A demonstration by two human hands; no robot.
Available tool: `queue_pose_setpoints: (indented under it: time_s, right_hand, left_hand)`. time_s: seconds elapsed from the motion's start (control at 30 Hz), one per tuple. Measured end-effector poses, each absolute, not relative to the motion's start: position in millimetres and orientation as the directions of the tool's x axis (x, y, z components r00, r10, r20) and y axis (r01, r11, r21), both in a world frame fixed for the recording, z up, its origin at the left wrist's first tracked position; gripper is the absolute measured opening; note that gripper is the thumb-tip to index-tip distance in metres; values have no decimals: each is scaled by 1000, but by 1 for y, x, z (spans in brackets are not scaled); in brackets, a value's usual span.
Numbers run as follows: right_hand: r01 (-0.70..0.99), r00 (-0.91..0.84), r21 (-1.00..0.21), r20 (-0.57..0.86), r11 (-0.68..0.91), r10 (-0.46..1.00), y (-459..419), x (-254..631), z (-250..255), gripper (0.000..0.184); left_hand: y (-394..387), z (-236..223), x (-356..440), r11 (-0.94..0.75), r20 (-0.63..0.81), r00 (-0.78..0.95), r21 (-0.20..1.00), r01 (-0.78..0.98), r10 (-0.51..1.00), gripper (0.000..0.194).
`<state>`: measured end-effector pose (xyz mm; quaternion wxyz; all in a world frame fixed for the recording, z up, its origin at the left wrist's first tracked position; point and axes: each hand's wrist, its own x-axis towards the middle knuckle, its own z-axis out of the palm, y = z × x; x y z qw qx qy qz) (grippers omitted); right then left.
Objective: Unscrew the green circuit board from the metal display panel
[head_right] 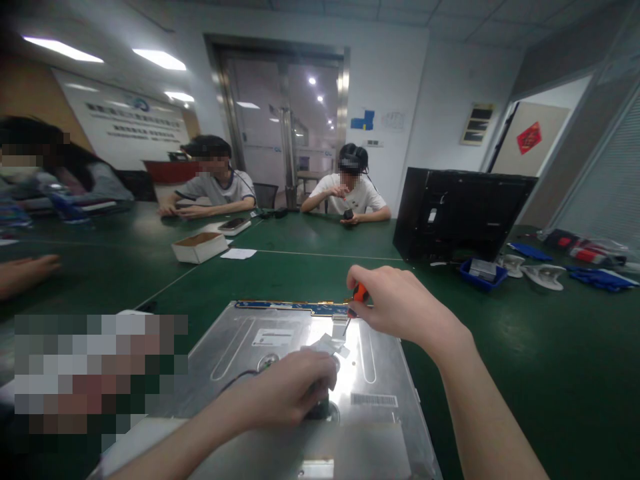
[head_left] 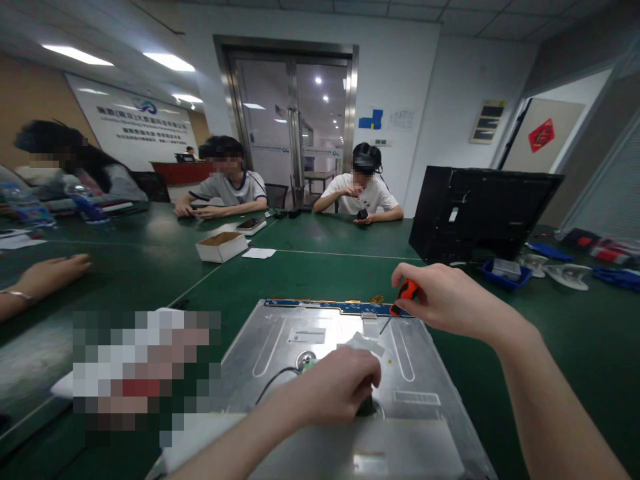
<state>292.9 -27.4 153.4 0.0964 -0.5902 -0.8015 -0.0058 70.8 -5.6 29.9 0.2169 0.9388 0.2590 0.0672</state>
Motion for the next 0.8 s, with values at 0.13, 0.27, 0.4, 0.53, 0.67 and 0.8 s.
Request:
queue_pose_setpoints:
  time_s: [0.13, 0.27, 0.4, 0.53, 0.67, 0.8]
  right_hand:
    - [926, -325, -145, 170, 350, 930, -33, 294, 150, 17]
    - [868, -323, -307, 247, 390, 914, -36, 305, 134, 15]
    - [687, -122, -644, 353, 336, 928, -34, 319, 95, 26]
    - [323, 175, -924, 269, 203, 947, -32, 327, 50, 45]
    - [138, 267, -975, 206, 174, 941, -33, 326, 29, 54]
    - [111, 298, -976, 210, 185, 931, -32, 320, 27, 57]
  left_hand:
    - [-24, 14, 70, -828, 85, 883, 398, 395, 462, 17]
    - [-26, 6, 67, -800, 163, 841, 442, 405, 516, 21]
    - [-23, 4, 66, -764, 205, 795, 486, 424, 571, 23]
    - [-24, 2, 67, -751, 217, 778, 500, 431, 590, 23]
    - [-27, 0, 67, -763, 234, 781, 493, 418, 579, 22]
    - [-29, -1, 67, -786, 255, 788, 465, 408, 560, 19]
